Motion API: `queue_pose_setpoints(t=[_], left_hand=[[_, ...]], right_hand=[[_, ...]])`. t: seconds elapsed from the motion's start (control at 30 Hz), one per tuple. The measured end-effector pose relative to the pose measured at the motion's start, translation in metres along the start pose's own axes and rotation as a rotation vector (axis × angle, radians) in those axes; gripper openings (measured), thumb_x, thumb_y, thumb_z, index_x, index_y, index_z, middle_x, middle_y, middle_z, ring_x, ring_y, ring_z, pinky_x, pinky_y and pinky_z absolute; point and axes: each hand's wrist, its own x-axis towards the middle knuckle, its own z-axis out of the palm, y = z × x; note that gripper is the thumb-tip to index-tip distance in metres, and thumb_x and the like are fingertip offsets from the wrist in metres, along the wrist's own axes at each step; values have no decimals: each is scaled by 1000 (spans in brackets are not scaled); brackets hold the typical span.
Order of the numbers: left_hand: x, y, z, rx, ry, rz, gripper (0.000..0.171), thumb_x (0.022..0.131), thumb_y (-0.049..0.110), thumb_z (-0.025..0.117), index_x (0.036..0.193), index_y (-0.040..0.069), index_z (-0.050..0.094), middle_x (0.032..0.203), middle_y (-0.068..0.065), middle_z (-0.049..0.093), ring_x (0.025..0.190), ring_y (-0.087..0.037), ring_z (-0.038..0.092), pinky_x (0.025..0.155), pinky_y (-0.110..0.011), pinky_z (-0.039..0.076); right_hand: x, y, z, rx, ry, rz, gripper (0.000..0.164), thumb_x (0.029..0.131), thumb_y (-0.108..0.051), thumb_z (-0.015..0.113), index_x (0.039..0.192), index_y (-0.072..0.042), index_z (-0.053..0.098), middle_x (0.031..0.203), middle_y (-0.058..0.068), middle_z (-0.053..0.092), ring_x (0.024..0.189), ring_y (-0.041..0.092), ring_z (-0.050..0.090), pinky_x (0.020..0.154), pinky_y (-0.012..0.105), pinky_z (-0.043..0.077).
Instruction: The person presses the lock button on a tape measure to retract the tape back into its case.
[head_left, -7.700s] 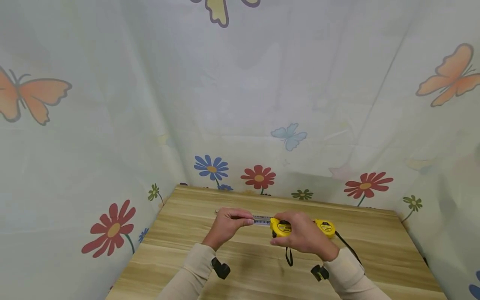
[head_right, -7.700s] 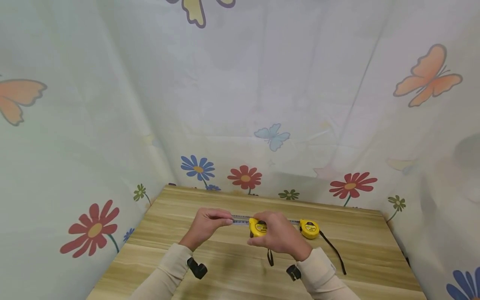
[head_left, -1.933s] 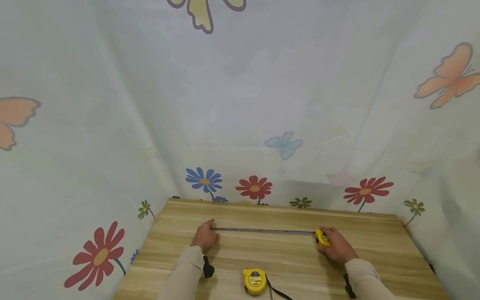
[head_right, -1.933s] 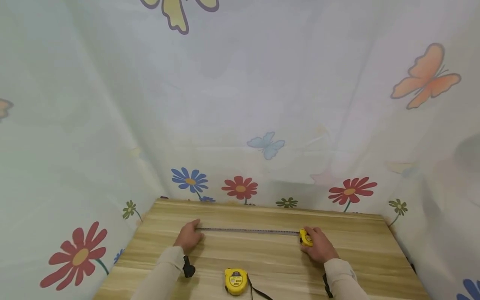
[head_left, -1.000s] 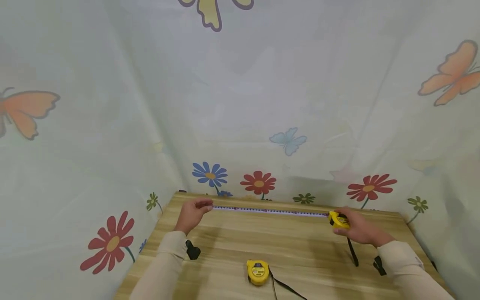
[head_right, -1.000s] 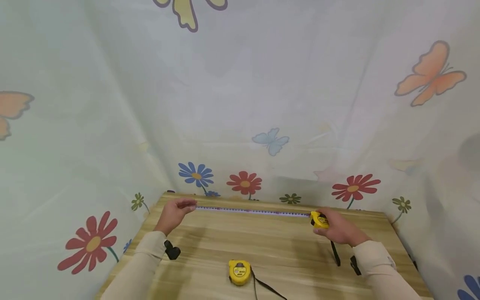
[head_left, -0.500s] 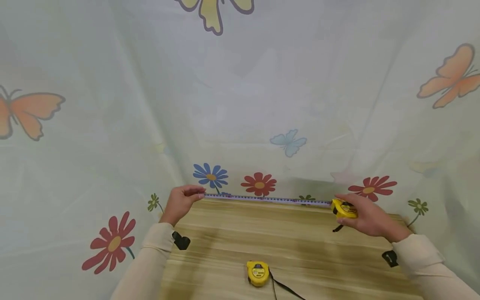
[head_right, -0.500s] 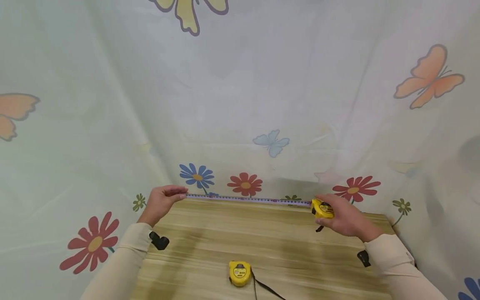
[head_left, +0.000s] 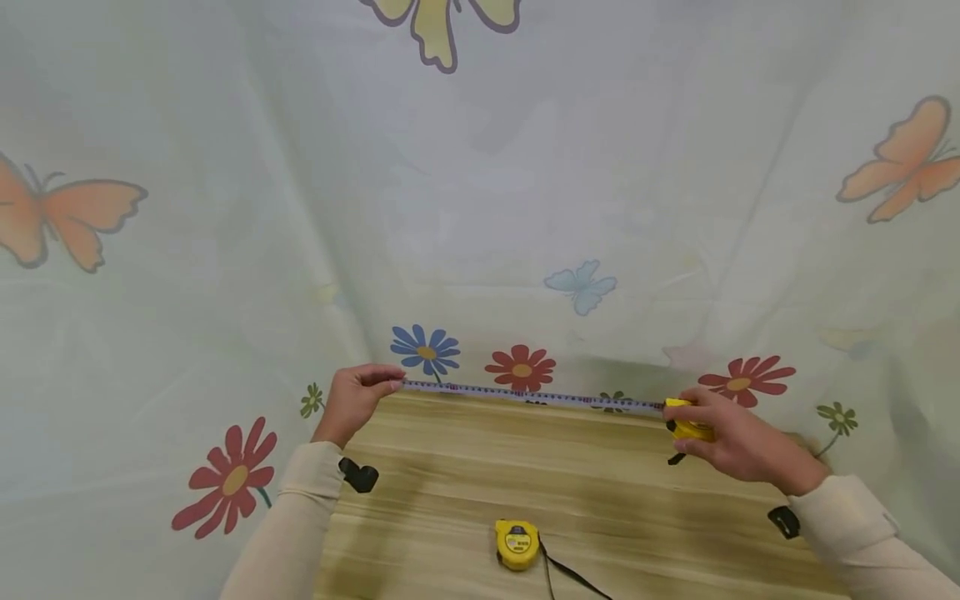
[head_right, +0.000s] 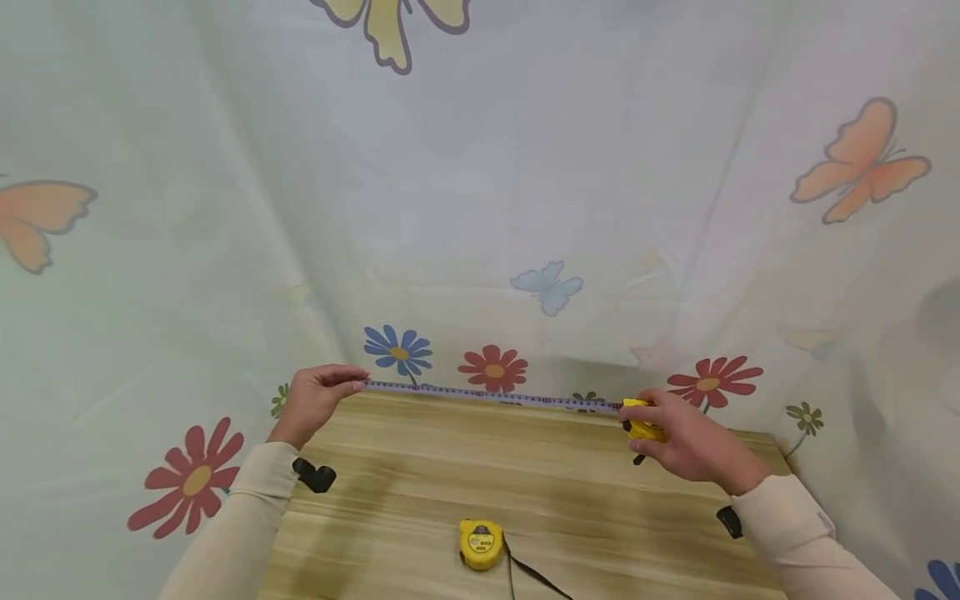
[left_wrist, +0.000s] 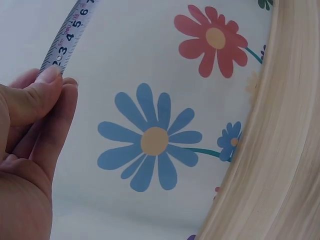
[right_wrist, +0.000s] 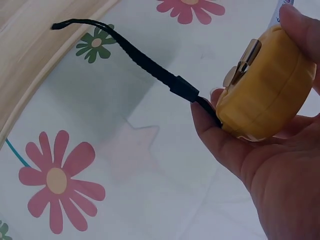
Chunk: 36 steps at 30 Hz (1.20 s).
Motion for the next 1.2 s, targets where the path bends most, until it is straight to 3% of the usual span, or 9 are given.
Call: queue_pose_setpoints(t=[0.2, 0.37, 0.47, 0.63, 0.83, 1.03, 1.2], left_hand=[[0, 3, -2, -6, 6, 9, 19, 96, 23, 77, 111, 12, 81, 116, -11, 79, 100, -7, 74, 97, -42, 61], [0, 5, -4, -5, 3, 29, 19, 95, 24, 78, 111, 12, 81, 115, -11, 79, 99, -7, 74, 91, -29, 61], [0, 6, -6, -15, 2, 42, 20, 95, 23, 78, 111, 11, 81, 115, -13, 79, 99, -7, 74, 89, -23, 60], [-3, 8, -8, -11, 3, 46, 20, 96, 21, 77, 113, 9, 81, 116, -15, 78, 98, -4, 73, 88, -20, 59], [-5, 9, -7, -8, 2, 30, 22, 96, 23, 77, 112, 10, 81, 117, -14, 79, 100, -2, 73, 89, -19, 59], [-6, 7, -7, -8, 5, 22, 22, 95, 25, 78, 112, 11, 82, 116, -14, 79, 100, -4, 74, 89, -19, 59], [-6, 7, -4, -38, -7, 19, 23, 94, 24, 79, 111, 9, 82, 116, -14, 79, 101, -5, 74, 90, -20, 59]], right_hand=[[-2, -1, 1, -63, 65, -89, 27, 85, -10, 85, 105, -25, 76, 122, 10, 61, 97, 14, 62, 72, 25, 59], [-2, -5, -2, -72, 98, -95, 29, 81, -6, 86, 99, -26, 78, 124, 16, 62, 96, 18, 63, 72, 24, 59], [-3, -8, -6, -24, 75, -48, 34, 84, -8, 85, 114, -21, 77, 128, 16, 63, 100, 19, 65, 74, 24, 58], [-3, -10, -10, 38, 53, 40, 66, 86, -15, 86, 145, -8, 57, 126, 10, 67, 98, 9, 61, 77, 25, 56], [-4, -6, -8, -4, 81, 61, 66, 85, -16, 87, 142, 2, 57, 126, 16, 67, 96, 10, 61, 78, 28, 57], [-6, -6, -7, -5, 65, 88, 64, 87, -18, 86, 141, 4, 59, 135, 23, 64, 102, 21, 64, 80, 29, 59], [-6, -5, -6, -4, 64, 97, 64, 86, -19, 86, 140, 4, 61, 135, 24, 64, 102, 21, 65, 80, 26, 58]])
